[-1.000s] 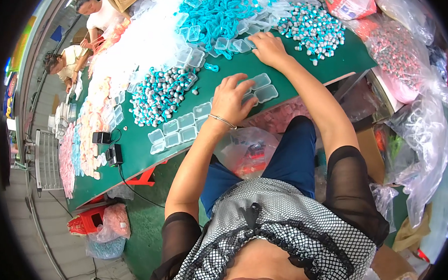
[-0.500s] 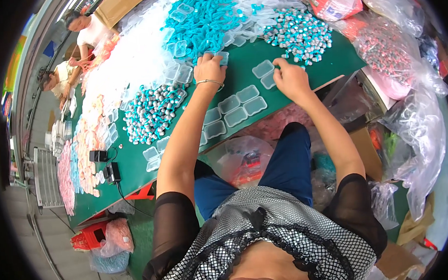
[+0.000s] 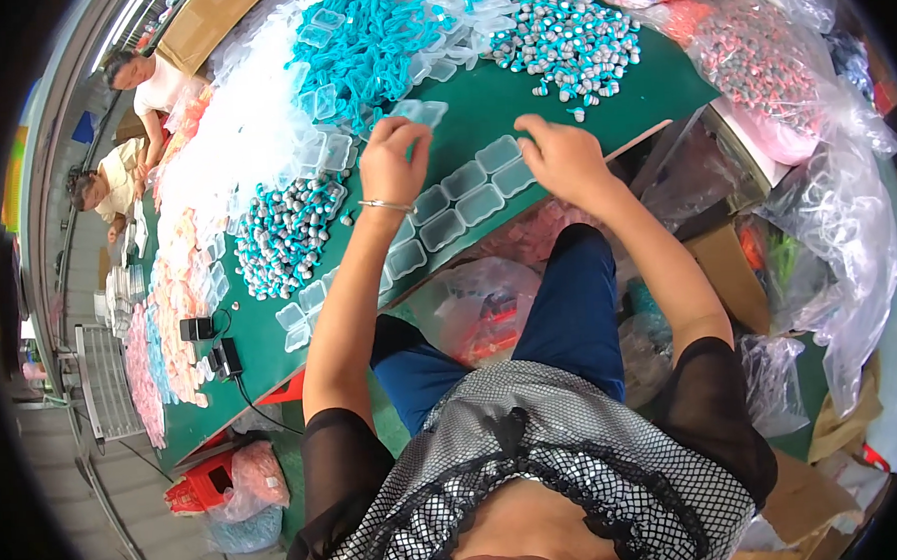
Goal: The person is sorting small turquoise and multicolored plastic components and placing them into small clear plastic compartment boxes.
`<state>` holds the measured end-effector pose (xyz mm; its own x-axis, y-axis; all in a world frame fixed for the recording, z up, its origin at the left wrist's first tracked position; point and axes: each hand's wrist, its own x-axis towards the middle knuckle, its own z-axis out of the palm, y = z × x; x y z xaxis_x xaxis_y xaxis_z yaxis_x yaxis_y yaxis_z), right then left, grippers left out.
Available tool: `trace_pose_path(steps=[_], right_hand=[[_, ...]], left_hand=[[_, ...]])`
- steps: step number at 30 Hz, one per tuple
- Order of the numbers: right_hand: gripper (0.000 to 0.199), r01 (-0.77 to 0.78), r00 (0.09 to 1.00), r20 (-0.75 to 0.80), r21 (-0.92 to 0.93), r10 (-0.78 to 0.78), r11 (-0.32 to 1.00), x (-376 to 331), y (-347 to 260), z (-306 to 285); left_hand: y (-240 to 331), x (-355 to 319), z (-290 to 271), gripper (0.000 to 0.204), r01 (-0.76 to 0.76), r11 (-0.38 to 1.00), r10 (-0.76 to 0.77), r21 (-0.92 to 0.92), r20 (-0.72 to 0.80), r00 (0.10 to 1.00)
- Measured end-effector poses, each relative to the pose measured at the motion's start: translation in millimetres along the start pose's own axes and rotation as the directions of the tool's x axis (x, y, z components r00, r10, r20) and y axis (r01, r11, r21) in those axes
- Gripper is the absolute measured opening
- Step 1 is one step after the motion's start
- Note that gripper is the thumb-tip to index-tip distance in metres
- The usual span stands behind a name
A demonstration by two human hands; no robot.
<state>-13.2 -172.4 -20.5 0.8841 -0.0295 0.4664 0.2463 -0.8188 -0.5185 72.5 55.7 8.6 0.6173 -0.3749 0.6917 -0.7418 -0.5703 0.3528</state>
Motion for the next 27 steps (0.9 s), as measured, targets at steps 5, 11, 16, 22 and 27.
trace_pose_path(steps=[5,11,16,22,27], right_hand=[[0.042,0.158,0.988,-0.027,0.188,-0.155,0.969,14,5,-24],[0.024,0.14,0.99,-0.01,0.04,-0.14,0.989,-6,28,-33],[0.021,0.16,0.987,-0.01,-0.01,-0.16,0.987,-15,37,-35],[0.025,0.251,0.965,0.107,-0.096,-0.241,0.963,-14,29,-33],[0.03,0.185,0.982,0.05,-0.003,-0.185,0.983,-15,34,-39]], left_hand=[[42,-3,27,0.008,-0.189,0.94,0.222,-0.283,0.09,0.971],[51,-4,58,0.015,-0.163,0.936,0.253,-0.313,0.274,0.928],[53,-7,56,0.023,-0.134,0.957,0.224,-0.259,0.356,0.907],[43,-15,36,0.029,-0.117,0.979,0.182,-0.164,0.47,0.864],[11,-5,12,0.029,-0.076,0.993,0.043,0.092,0.32,0.947]])
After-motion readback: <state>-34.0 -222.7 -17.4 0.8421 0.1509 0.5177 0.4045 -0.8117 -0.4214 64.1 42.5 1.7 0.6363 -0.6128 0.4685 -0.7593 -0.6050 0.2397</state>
